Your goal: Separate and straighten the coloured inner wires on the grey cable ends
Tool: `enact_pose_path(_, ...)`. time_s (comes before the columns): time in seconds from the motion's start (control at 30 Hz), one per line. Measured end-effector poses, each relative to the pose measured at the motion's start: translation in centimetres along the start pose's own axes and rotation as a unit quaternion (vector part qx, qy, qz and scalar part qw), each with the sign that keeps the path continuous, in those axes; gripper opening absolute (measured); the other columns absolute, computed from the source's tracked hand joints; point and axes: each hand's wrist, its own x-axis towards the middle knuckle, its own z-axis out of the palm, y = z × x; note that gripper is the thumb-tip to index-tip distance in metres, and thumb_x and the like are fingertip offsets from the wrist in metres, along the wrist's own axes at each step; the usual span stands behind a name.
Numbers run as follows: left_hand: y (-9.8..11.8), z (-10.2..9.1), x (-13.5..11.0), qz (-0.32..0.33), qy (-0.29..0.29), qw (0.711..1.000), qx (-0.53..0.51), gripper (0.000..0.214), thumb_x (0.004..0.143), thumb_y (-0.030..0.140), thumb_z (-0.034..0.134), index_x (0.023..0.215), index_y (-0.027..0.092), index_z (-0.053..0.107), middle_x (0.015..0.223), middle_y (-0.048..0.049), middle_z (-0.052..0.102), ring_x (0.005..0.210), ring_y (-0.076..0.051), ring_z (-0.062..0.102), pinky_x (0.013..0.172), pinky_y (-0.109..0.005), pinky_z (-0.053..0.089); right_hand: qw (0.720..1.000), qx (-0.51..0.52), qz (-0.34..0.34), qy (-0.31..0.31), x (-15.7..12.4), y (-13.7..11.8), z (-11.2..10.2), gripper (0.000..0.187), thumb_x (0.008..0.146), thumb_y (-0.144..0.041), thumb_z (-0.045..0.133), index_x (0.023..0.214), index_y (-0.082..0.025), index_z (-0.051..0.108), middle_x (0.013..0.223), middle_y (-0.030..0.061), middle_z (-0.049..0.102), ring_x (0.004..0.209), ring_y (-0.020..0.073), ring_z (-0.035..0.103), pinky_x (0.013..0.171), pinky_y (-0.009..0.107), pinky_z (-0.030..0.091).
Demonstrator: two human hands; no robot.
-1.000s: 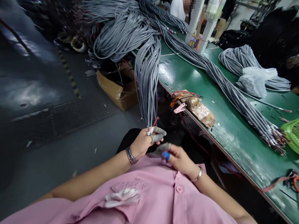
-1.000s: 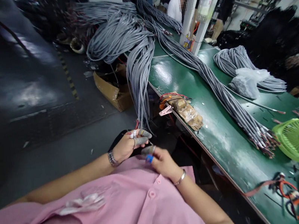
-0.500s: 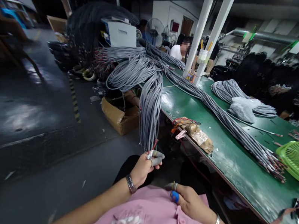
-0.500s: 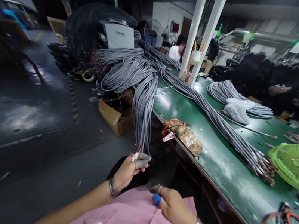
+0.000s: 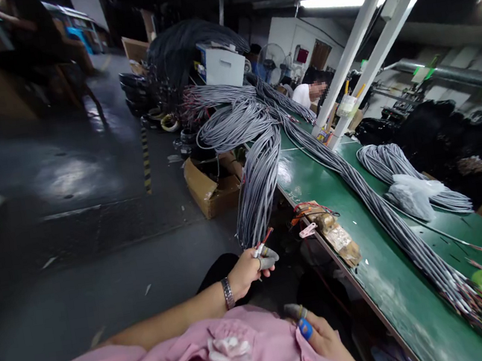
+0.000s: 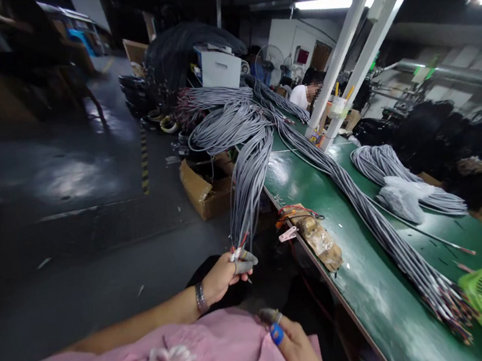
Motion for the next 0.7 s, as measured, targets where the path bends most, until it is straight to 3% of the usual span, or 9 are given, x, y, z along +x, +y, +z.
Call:
enact_pose_path(0.1,0.2,0.0,0.2,-0.002,0.002,1.0,-0.001,0.022,0.062,0.021,0.068,0.082,0.013,0.069,0.066,-0.0054,0.065,0.05,-0.011,0.052,0.046,-0.021,0.023,1.0,-0.003,0.01,-0.016,0.5,-0.4,0.2,0.044,0.09,-0.051,0.048,0.12,-0.024,0.064,0.101,0.0081,0.069,0.095,0.0259,0.064,0.086,0.039,0.048)
enact_pose_path(0.23,0.6,-0.3,0.3,-0.005,0.007,1.0,-0.006,0.024,0.061,0.022,0.071,0.083,0.014,0.07,0.068,-0.0056,0.065,0.05,-0.011,0.051,0.044,-0.021,0.023,0.999,0.031,0.025,0.02,0.9,0.0,0.4,0.043,0.088,-0.053,0.05,0.11,-0.023,0.07,0.094,0.0075,0.071,0.093,0.026,0.064,0.086,0.039,0.048)
enact_pose_path(0.33,0.7,-0.6,0.4,-0.012,0.02,1.0,-0.01,0.025,0.061,0.022,0.072,0.084,0.014,0.071,0.068,-0.0052,0.065,0.051,-0.011,0.052,0.043,-0.02,0.023,0.994,0.095,0.044,0.043,0.8,0.3,0.2,0.046,0.085,-0.056,0.053,0.115,-0.023,0.068,0.096,0.0067,0.07,0.093,0.0238,0.064,0.092,0.041,0.046)
enact_pose_path(0.5,0.4,-0.8,0.6,-0.016,0.029,0.999,0.0,0.025,0.061,0.024,0.074,0.083,0.014,0.071,0.067,-0.005,0.064,0.052,-0.011,0.053,0.041,-0.02,0.022,0.992,0.117,0.013,-0.052,0.9,-0.5,-0.2,0.046,0.085,-0.049,0.058,0.122,-0.022,0.062,0.109,0.0061,0.067,0.108,0.0214,0.06,0.101,0.038,0.039)
enact_pose_path(0.7,0.1,-0.7,0.7,-0.015,0.025,0.999,0.017,0.026,0.062,0.024,0.074,0.085,0.013,0.071,0.068,-0.0049,0.065,0.052,-0.01,0.053,0.042,-0.02,0.024,0.989,0.143,0.016,-0.018,1.3,0.4,0.0,0.042,0.084,-0.049,0.059,0.114,-0.021,0.067,0.107,0.0053,0.069,0.105,0.0213,0.062,0.101,0.036,0.039)
